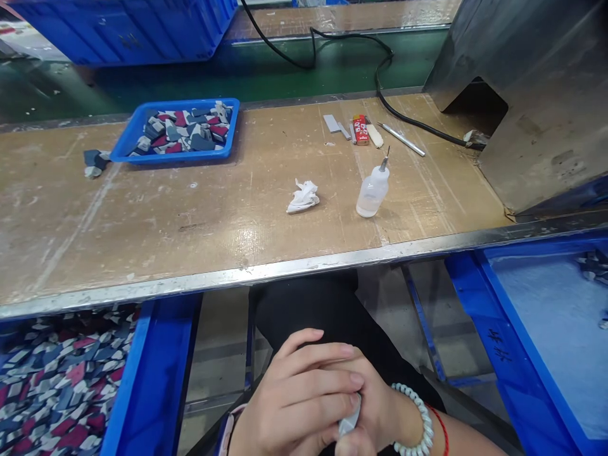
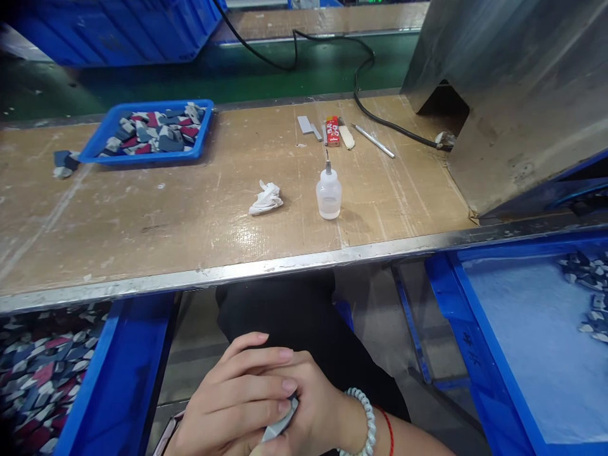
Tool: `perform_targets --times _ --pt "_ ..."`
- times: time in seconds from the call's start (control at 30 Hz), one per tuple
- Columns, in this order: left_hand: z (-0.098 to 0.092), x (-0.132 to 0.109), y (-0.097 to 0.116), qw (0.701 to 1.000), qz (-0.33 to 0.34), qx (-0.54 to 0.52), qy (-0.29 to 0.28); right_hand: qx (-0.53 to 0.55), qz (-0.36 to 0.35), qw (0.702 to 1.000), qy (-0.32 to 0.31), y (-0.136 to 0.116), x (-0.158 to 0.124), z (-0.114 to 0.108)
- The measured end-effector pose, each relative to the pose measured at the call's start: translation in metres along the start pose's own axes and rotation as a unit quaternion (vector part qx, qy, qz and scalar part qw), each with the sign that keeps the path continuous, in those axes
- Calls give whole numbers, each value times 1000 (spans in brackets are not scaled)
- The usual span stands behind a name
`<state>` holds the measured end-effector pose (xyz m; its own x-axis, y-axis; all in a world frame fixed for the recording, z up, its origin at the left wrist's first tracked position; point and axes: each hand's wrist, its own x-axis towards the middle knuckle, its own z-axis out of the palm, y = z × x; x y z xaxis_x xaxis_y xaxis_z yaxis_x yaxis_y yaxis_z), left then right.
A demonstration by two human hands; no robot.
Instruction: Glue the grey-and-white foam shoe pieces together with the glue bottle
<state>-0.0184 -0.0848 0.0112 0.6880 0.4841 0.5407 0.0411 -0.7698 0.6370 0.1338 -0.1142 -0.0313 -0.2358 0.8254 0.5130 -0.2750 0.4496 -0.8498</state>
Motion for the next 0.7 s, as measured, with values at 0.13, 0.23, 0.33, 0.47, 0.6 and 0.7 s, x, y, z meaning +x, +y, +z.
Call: perform_targets --times 0.13,0.23,0.33,0.47,0.6,0.7 --pt "2 0 0 1000 -11 -21 3 8 35 999 -17 -4 3 -1" --pt "4 1 -1 1000 -15 -18 8 17 59 998 -12 -6 4 -1" --pt "5 3 0 1000 -11 -13 12 15 70 997 -11 -5 1 2" --pt "3 8 3 1000 -21 -2 13 32 72 997 0 0 -5 2" --pt "1 13 13 999 -25 33 -1 31 61 998 -6 3 -6 -2" --pt "3 18 23 995 -31 92 -31 16 25 999 -15 6 -10 -7"
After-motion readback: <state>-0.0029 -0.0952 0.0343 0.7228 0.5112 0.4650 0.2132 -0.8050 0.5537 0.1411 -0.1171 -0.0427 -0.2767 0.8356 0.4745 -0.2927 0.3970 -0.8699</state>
